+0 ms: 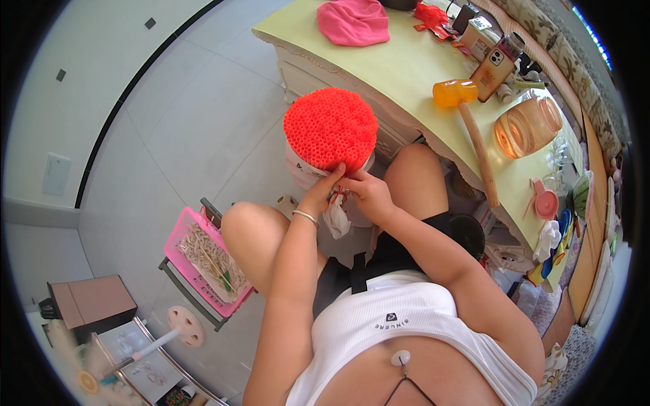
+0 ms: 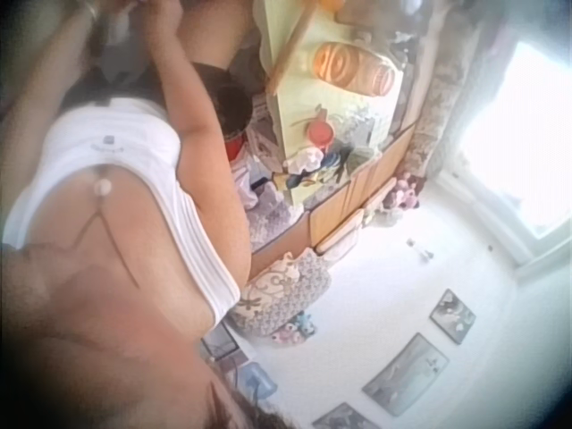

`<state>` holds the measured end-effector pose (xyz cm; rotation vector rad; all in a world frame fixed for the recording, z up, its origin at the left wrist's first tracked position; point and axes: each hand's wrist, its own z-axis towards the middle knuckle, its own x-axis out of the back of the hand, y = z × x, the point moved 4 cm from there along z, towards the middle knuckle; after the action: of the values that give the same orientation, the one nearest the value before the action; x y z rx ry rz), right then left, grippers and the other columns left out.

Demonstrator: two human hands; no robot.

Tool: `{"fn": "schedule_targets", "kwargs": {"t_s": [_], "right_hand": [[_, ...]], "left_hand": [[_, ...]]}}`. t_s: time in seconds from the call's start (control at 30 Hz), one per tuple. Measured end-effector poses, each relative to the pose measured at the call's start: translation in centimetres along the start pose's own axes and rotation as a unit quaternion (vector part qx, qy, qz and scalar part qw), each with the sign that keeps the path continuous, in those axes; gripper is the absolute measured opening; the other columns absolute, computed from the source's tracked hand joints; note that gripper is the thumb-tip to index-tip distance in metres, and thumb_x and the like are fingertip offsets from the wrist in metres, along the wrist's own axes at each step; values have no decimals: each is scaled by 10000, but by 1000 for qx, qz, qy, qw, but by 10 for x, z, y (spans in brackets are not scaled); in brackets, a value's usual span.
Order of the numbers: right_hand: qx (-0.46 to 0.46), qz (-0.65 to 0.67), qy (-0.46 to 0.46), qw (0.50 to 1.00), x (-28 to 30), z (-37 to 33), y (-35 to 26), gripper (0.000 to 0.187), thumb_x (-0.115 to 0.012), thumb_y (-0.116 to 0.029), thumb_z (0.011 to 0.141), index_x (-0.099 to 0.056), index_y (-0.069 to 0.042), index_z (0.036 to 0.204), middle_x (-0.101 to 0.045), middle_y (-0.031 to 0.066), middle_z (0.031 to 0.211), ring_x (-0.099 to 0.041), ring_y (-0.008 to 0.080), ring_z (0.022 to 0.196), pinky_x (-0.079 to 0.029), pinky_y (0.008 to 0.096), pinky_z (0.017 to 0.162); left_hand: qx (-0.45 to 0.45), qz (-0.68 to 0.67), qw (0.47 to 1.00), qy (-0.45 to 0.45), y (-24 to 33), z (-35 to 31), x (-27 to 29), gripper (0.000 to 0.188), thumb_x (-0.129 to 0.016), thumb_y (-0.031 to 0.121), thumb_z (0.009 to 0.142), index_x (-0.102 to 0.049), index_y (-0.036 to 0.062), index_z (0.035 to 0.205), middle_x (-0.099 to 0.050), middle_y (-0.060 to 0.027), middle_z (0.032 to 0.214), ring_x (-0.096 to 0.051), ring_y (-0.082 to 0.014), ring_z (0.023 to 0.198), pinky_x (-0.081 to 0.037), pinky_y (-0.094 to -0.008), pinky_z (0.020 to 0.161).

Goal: The person attaches red decorative components to a larger red heart-shaped craft piece by hand, individually placing the red parts into slots on the heart and then securing the base of the heart with white paper and string.

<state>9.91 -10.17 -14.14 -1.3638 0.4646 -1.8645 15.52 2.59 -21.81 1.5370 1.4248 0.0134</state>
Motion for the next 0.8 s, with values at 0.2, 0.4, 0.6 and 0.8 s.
{"fn": "schedule_targets", "kwargs": {"t_s": [0.2,0.4,0.6,0.8], "right_hand": [[50,-167,-54,983,-3,8,1,195,-665,-106,781,-655,-142,973,-609,73,860,-641,302,794,-517,412,677],[60,-154,57,985,25,5,5,103,-665,-117,811,-658,-102,912,-624,73,844,-631,268,745,-510,389,663],[-437,348,2,829,-6,-15,45,164,-706,-179,881,-693,-39,965,-616,89,645,-583,139,549,-477,322,534],[-232,94,86,964,-18,-14,13,220,-725,-221,859,-694,-28,960,-599,94,601,-622,157,559,-485,344,548]], "left_hand": [[7,-6,1000,-2,-3,1,3,528,-706,622,826,-651,108,934,-607,-27,699,-555,-154,523,-438,-293,461],[20,19,999,21,-4,2,7,528,-642,633,867,-655,109,927,-626,-47,696,-584,-189,509,-475,-327,457],[26,-5,1000,-14,-6,7,10,491,-658,592,877,-661,112,975,-630,-53,715,-594,-194,535,-481,-329,475],[-22,-48,999,14,2,-3,-10,464,-677,578,871,-674,130,994,-640,-31,756,-594,-165,588,-482,-311,519]]}}
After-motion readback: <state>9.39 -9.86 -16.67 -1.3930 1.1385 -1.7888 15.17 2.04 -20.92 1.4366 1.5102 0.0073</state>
